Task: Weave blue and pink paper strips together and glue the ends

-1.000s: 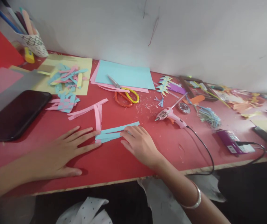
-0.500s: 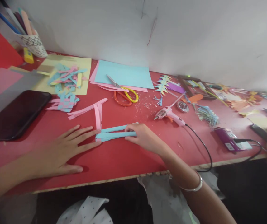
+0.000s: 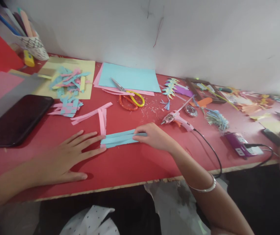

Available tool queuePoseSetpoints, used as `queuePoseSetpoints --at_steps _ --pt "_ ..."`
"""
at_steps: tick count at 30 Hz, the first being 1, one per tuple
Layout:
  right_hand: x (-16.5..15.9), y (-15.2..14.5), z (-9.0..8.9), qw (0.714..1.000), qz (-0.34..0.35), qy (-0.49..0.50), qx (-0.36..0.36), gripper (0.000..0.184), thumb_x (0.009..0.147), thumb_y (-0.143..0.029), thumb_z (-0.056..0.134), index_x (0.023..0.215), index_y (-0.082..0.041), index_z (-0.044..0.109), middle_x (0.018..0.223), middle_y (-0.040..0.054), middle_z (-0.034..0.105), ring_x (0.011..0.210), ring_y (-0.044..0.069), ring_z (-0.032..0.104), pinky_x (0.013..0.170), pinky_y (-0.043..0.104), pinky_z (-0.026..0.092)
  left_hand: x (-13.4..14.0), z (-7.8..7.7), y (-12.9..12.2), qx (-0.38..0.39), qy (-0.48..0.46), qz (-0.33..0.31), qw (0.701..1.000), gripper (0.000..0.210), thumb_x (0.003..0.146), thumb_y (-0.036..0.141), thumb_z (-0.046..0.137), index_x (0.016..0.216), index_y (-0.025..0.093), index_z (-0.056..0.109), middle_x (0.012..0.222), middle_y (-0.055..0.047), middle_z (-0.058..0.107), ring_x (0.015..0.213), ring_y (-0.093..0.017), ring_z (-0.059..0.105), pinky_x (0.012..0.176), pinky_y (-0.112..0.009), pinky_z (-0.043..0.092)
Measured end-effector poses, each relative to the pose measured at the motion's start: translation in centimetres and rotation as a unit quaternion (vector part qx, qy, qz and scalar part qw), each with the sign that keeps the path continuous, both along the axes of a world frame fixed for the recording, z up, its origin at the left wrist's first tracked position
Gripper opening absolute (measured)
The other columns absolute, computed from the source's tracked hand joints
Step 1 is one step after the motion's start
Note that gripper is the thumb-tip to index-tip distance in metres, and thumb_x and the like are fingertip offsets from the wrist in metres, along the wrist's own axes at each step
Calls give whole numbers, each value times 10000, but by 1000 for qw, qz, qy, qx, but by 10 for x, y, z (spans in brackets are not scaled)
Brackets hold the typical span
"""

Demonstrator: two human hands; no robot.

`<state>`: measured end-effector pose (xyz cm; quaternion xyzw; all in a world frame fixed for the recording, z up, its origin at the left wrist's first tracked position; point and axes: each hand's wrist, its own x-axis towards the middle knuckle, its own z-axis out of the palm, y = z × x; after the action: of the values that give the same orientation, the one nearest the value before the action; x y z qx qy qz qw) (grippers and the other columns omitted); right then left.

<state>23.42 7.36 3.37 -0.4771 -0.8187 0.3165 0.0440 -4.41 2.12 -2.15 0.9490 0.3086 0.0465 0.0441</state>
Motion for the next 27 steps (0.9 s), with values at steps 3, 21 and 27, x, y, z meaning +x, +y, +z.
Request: queuePoseSetpoints --at_steps 3,21,27 --pt "0 -1 -2 1000 6 -5 -14 269 785 -325 479 592 -140 509 530 -44 411 498 55 337 484 193 246 0 0 0 2 -6 -3 1000 617 792 590 374 1343 343 244 1411 -66 307 1266 -284 302 1007 -490 255" --pt "1 -4 -7 1000 27 -11 -8 94 711 -249 563 718 -157 582 645 -24 572 575 85 479 545 190 319 0 -2 1 -10 2 6 1000 636 787 590 382 1350 350 211 1424 -48 285 1280 -265 275 1037 -466 198" --pt "2 -2 -8 1000 30 1 -3 185 762 -309 510 714 -147 584 656 -7 579 577 89 478 543 193 326 -1 -4 0 -12 -3 4 1000 634 787 590 379 1350 358 201 1435 -46 259 1289 -263 253 1042 -471 174"
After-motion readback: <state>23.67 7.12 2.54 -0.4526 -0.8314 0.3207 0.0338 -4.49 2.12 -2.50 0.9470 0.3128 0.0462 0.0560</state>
